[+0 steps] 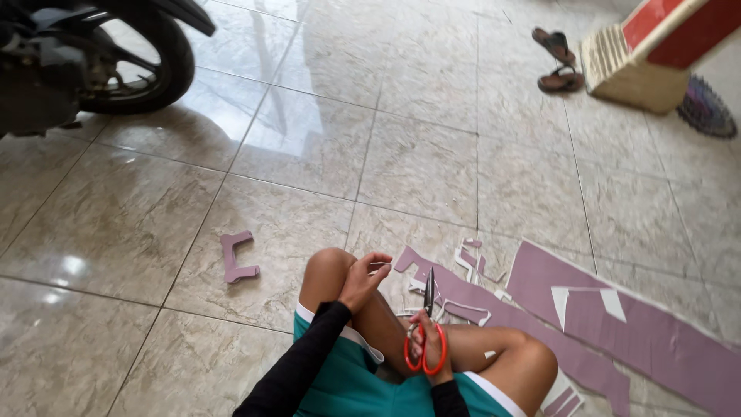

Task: The person sits on a tiled floor and cuts shapes out of mauve paper or sticker sheets with red-handled scissors, working on one piece at a time on their lap. They trim curved outlines, set finished cutouts aside on the floor, and pick up the next sheet to continue cutting.

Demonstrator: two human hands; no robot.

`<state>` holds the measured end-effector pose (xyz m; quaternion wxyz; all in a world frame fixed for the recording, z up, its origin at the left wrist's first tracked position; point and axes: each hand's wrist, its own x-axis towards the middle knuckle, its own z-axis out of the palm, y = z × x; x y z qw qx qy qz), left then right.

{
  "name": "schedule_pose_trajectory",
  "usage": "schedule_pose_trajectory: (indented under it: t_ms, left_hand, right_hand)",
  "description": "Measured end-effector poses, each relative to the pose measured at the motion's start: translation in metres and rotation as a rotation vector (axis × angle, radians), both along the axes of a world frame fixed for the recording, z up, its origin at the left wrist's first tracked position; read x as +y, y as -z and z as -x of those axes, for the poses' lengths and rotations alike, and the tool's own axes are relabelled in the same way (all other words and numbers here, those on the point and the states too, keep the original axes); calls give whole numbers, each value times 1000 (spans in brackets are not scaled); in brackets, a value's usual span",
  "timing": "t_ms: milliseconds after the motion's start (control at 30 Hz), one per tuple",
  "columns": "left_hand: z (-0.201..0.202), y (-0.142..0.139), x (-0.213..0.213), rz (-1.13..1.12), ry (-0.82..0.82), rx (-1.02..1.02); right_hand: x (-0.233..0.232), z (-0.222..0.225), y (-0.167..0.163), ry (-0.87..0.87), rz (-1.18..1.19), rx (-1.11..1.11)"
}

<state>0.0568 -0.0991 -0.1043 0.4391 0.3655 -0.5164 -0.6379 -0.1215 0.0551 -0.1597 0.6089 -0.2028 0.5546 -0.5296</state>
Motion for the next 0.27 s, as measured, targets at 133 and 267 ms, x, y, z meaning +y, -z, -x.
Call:
schedule_pose_trajectory:
  t_ms: [133,267]
  left_hand:
    - [-68,-10,43,326,-326,-188]
    - [-156,-13,71,254,-591,-182]
  right_hand:
    - [-13,-59,-21,-142,119,-87]
    - [-36,-126,-52,-275,149,-145]
